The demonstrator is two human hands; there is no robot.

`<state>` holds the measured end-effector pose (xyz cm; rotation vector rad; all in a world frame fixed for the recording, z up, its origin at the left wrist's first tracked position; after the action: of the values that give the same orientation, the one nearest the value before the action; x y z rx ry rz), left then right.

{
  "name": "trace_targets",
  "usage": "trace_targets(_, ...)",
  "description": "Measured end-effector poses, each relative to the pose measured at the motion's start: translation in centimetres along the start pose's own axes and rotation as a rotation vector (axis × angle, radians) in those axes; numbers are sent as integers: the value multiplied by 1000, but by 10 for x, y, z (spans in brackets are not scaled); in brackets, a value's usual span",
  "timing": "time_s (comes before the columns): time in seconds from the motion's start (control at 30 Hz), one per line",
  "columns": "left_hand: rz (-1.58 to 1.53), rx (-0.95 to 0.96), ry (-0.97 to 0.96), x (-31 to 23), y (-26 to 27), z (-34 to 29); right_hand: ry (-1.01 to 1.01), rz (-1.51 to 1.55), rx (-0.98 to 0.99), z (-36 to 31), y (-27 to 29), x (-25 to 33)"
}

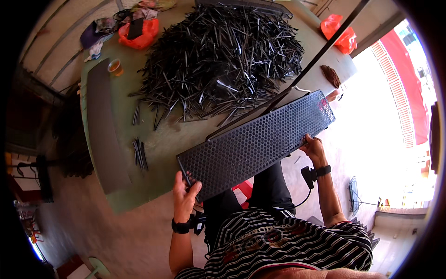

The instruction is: The person picks up a mesh grille and a solid backing plate from a table, aligns them, and سپس inserts multiple plastic zip ties through the edges of the mesh and plate to secure them together.

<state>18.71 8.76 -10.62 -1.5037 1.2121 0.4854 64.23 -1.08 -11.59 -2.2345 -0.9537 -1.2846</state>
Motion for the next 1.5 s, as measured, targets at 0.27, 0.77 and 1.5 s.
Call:
trace_targets(0.27, 45, 45, -79, -29, 9, 34, 0, -27, -47, 17, -32, 9)
trace_targets(0.77, 1, 57, -129, -45, 30, 70, 45, 20, 52, 33, -51, 8)
trace_targets(1.5, 1405, -400, 13, -105, 123, 101, 1015, -817, 709, -258, -310, 193)
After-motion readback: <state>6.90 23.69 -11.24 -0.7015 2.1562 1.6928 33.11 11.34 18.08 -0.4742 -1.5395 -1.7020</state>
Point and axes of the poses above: each hand's wrist, its own z-axis towards the middle knuckle, its own y-axis out of the back of the hand, x = y × z, the point moved 6 cm from there along z, towards the middle knuckle, and after that the axes turned 14 degrees about -z, right-handed, at the moved point
